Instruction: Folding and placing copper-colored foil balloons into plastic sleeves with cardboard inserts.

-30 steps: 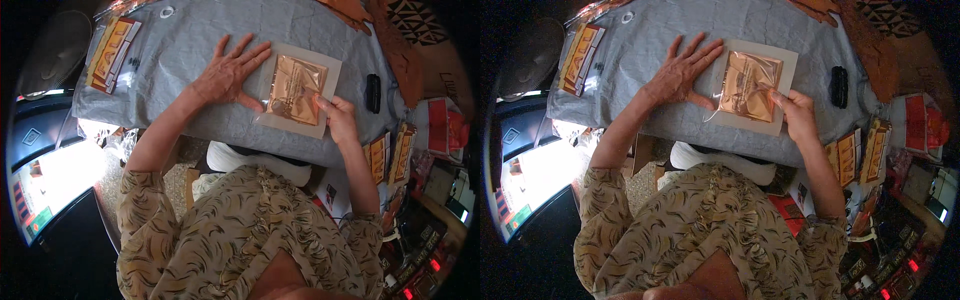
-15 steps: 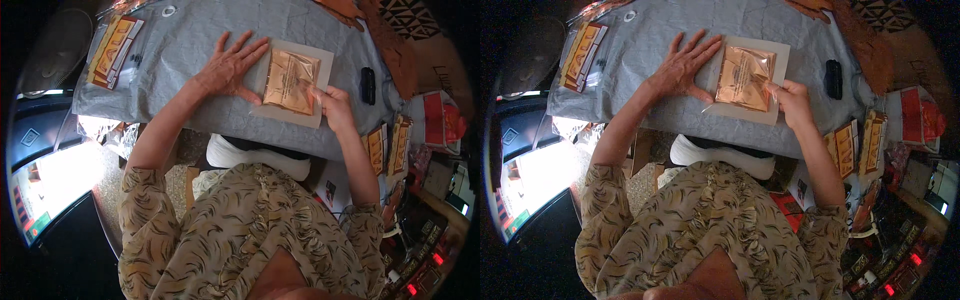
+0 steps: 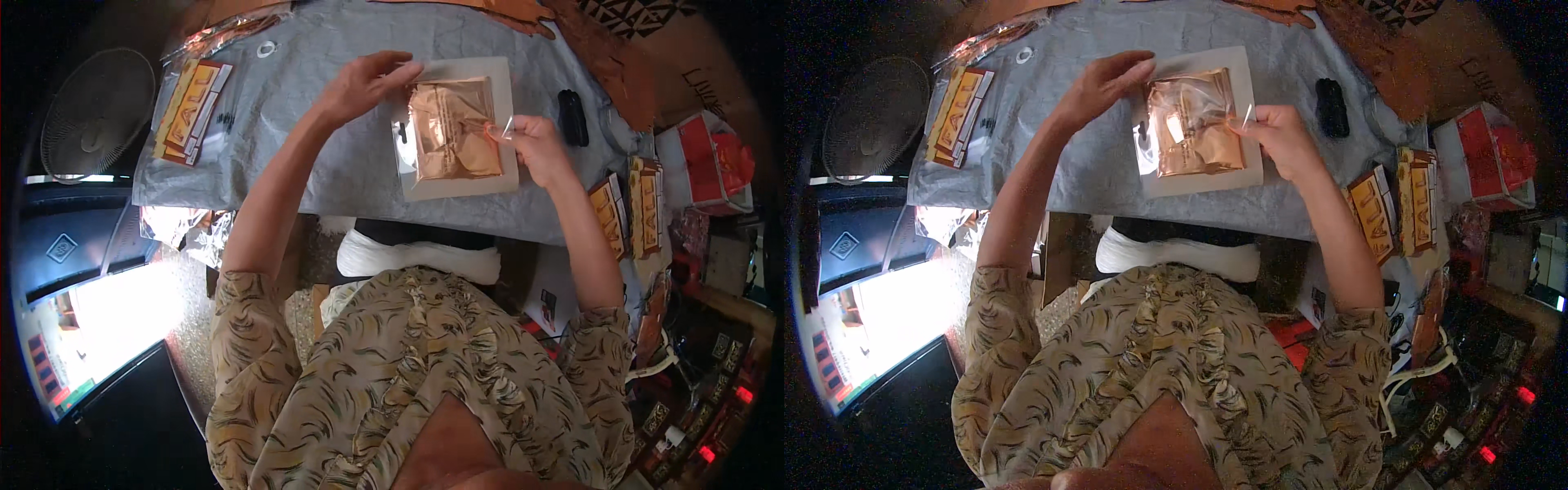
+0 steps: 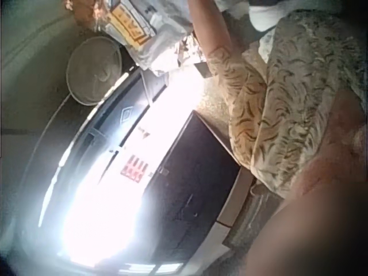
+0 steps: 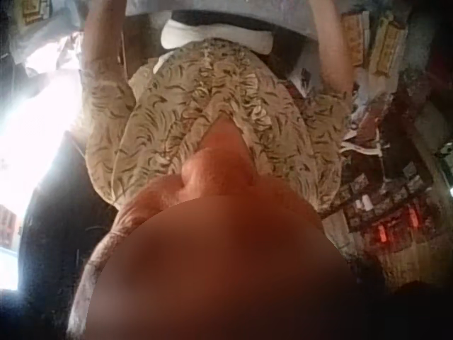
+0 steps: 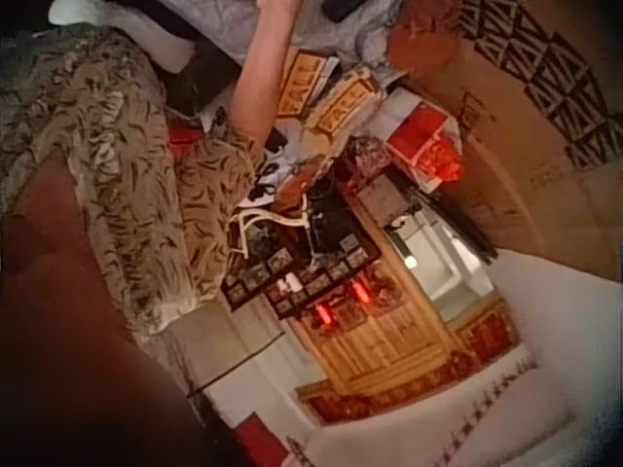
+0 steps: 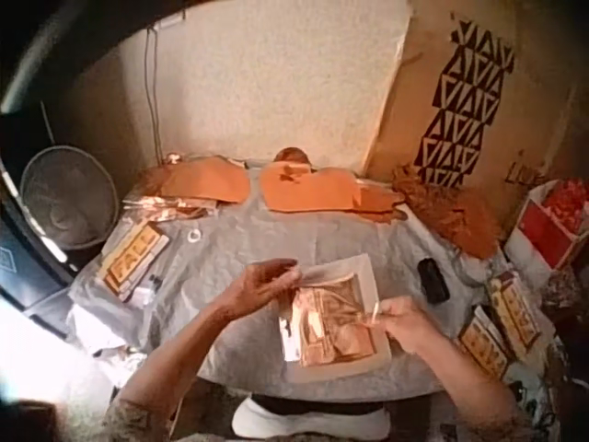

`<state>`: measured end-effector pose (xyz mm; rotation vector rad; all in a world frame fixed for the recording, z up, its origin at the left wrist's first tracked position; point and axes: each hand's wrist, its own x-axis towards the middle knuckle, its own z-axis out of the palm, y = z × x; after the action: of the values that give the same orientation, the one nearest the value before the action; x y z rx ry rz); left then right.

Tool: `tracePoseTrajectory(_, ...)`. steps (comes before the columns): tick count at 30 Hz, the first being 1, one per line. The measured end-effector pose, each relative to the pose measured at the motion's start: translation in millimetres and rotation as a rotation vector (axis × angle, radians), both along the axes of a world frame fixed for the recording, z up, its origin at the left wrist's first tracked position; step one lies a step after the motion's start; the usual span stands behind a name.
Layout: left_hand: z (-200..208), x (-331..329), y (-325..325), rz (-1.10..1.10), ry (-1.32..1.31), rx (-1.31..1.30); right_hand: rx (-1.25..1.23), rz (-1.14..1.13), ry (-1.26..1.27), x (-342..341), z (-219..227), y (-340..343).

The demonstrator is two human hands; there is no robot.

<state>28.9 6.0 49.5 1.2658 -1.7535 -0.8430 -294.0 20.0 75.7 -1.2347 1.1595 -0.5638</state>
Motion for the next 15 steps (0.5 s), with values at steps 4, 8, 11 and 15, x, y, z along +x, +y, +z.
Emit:
tracePoseTrajectory(4,-2.8,-6.2,7.4,-0.026,0.396,0.369,-0.054,0.038,-0.039,-11.1,4.0,-1.5)
tracePoseTrajectory(8,5.3,-20.1,21.2,0.085,0.494,0.398,-0.049,-0.031,-0.061,-15.6,0.1,3.9)
tracePoseTrajectory(11,-5.2,-22.7,33.0,-0.025,0.905,0.628,-0.048,-0.082,-0.054,-13.8,2.4,7.2)
tracePoseTrajectory(15,-1.3,-59.9,67.5,-0.141,1.192,0.711,-0.099,-0.150,-0.099,-16.2,-4.4,14.5)
